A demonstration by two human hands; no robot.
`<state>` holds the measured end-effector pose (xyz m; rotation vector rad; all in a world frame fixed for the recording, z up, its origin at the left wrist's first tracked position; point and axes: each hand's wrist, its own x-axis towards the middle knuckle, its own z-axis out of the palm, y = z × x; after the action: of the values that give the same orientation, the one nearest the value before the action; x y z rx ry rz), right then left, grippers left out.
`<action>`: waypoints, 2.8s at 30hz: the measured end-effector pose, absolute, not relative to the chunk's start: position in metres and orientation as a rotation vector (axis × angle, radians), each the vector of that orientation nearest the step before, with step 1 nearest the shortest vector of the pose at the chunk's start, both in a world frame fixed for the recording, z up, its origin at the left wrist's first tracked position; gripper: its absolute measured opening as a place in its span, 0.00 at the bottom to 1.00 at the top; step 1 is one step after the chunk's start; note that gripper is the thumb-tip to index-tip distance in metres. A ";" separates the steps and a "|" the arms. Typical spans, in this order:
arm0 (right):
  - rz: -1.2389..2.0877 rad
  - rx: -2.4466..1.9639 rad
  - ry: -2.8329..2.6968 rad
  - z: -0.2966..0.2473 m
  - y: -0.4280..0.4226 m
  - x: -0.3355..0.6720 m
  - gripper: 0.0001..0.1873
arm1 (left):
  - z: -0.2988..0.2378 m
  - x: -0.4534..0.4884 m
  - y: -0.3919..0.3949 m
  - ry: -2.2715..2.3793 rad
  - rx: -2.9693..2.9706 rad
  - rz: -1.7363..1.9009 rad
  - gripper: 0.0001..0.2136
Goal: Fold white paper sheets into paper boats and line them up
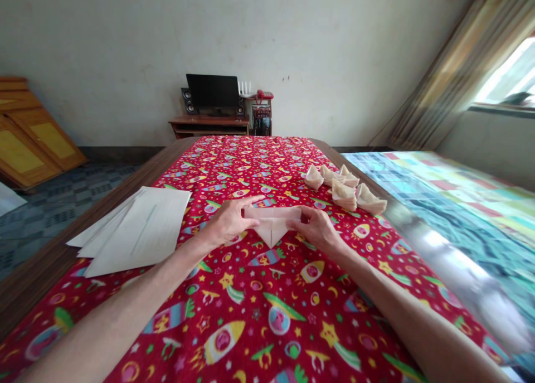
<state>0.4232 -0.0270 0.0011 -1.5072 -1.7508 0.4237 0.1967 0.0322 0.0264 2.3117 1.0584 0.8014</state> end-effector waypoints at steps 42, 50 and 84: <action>-0.082 -1.691 -2.172 0.001 -0.051 0.415 0.15 | -0.012 0.167 0.004 1.163 2.604 0.856 0.09; -0.161 -1.850 -2.233 0.005 -0.048 0.411 0.14 | -0.015 0.169 0.006 1.188 2.585 0.847 0.11; -0.369 -1.480 -2.518 -0.002 -0.069 0.389 0.08 | -0.001 0.195 -0.038 0.856 3.024 0.334 0.22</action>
<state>0.3890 -0.0685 -0.0021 -1.4796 -2.5177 -0.3690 0.1955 -0.0376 -0.0012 3.0237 0.8560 0.3336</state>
